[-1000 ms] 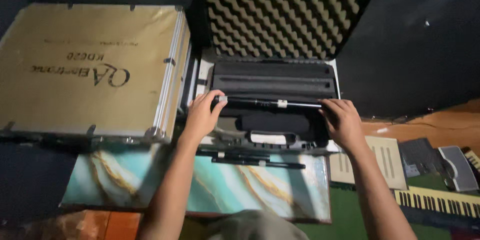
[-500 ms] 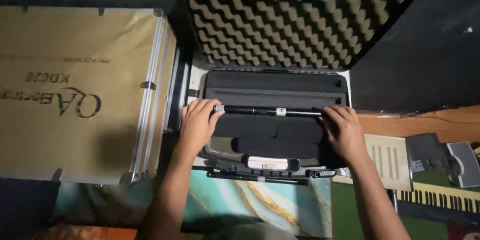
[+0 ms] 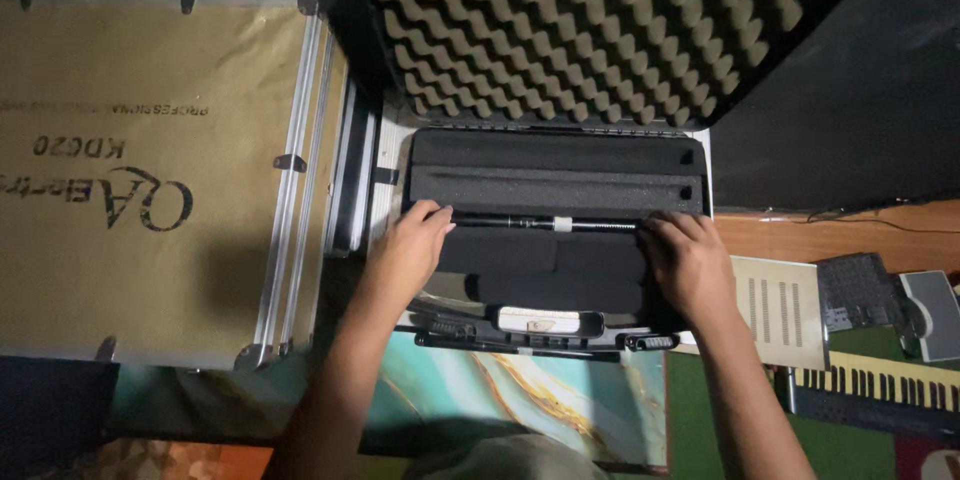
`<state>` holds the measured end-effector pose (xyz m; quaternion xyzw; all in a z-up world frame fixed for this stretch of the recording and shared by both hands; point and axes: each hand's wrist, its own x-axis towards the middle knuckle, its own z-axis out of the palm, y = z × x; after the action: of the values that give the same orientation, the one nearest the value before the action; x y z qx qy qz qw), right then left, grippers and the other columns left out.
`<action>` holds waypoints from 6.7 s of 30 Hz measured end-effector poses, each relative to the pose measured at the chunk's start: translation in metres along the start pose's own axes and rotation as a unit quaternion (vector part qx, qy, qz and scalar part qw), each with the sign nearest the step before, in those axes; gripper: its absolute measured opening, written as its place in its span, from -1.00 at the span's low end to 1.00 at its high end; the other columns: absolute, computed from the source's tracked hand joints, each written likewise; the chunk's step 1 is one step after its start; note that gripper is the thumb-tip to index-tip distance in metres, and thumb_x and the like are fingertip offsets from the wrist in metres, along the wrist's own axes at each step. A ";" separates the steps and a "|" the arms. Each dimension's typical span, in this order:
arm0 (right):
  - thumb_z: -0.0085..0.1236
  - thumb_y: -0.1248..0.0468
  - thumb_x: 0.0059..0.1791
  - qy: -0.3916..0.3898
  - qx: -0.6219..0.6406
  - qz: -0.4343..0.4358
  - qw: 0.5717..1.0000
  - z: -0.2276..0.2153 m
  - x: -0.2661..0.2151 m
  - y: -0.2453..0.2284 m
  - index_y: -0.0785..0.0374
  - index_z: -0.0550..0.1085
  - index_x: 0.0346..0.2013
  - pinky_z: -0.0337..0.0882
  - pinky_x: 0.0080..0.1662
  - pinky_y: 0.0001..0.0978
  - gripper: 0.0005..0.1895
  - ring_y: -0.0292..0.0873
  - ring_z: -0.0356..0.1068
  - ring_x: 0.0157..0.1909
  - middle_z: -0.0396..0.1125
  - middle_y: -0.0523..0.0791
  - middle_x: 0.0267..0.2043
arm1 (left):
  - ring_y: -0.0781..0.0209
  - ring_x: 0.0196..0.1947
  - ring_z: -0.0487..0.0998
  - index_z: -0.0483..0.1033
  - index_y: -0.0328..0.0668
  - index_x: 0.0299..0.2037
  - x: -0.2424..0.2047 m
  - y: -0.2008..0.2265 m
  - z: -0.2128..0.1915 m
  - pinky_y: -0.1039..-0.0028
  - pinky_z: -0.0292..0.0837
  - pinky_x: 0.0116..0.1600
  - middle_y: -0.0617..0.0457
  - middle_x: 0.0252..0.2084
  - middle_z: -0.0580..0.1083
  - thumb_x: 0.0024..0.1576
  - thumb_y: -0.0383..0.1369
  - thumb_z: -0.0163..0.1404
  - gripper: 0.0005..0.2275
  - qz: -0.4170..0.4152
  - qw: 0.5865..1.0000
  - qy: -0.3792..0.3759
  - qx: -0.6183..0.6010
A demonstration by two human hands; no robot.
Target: The person places three black stands into a foam-lined case, closes the case, and carries a silver case to a table.
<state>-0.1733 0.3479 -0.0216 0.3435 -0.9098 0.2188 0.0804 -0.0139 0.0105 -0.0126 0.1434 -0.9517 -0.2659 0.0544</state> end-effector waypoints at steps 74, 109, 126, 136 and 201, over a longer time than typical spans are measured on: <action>0.22 0.38 -0.15 -0.101 0.082 0.007 0.991 0.090 -0.185 -0.084 0.32 0.52 -0.05 0.40 0.09 -0.11 -0.64 0.13 0.37 0.06 0.43 0.02 0.03 | -0.03 0.10 0.42 0.54 -0.21 0.01 -0.189 -0.033 0.138 0.13 0.31 0.14 -0.01 0.02 0.45 0.10 -0.35 0.12 -0.72 0.138 0.990 0.002 0.013; 0.32 0.25 -0.12 0.011 -0.026 -0.023 0.999 -0.082 -0.171 -0.141 0.04 0.55 0.02 0.16 0.34 0.09 -0.60 -0.06 0.39 0.06 0.44 -0.15 -0.04 | 0.10 -0.26 0.47 0.55 -0.13 -0.01 -0.203 0.064 -0.053 0.29 0.31 -0.13 0.07 -0.29 0.48 0.09 -0.21 0.18 -0.69 0.196 0.980 0.037 0.021; 0.31 0.26 -0.20 0.036 -0.054 -0.022 0.998 -0.068 -0.093 -0.086 0.01 0.55 0.07 0.10 0.28 0.13 -0.49 -0.08 0.35 0.10 0.44 -0.19 0.01 | 0.11 -0.09 0.46 0.56 -0.12 0.02 -0.104 0.065 -0.037 0.17 0.24 0.09 0.09 -0.13 0.49 0.12 -0.21 0.16 -0.69 0.234 0.962 0.124 0.061; 0.26 0.25 -0.07 0.023 -0.059 -0.051 0.997 -0.022 -0.003 -0.033 0.03 0.51 0.15 0.10 0.26 0.10 -0.53 -0.02 0.32 0.14 0.41 -0.14 0.07 | 0.07 0.00 0.43 0.57 -0.04 0.03 -0.012 0.047 -0.002 0.01 0.16 0.22 0.09 -0.09 0.47 0.14 -0.22 0.15 -0.72 0.178 0.969 0.142 0.093; 0.15 0.19 0.04 0.049 0.019 -0.033 0.998 -0.060 -0.055 -0.118 0.28 0.29 0.39 0.04 0.44 0.15 -0.37 0.23 0.03 0.53 0.15 0.11 0.46 | -0.19 0.52 0.11 0.36 -0.13 0.35 -0.094 0.076 -0.037 -0.10 -0.13 0.53 -0.09 0.46 0.25 0.24 -0.14 0.01 -0.51 0.153 0.977 0.144 0.029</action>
<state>-0.0537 0.3287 0.0562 0.3638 -0.8887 0.2495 0.1253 0.0636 0.0831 0.0558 0.0346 -0.9518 -0.2036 0.2270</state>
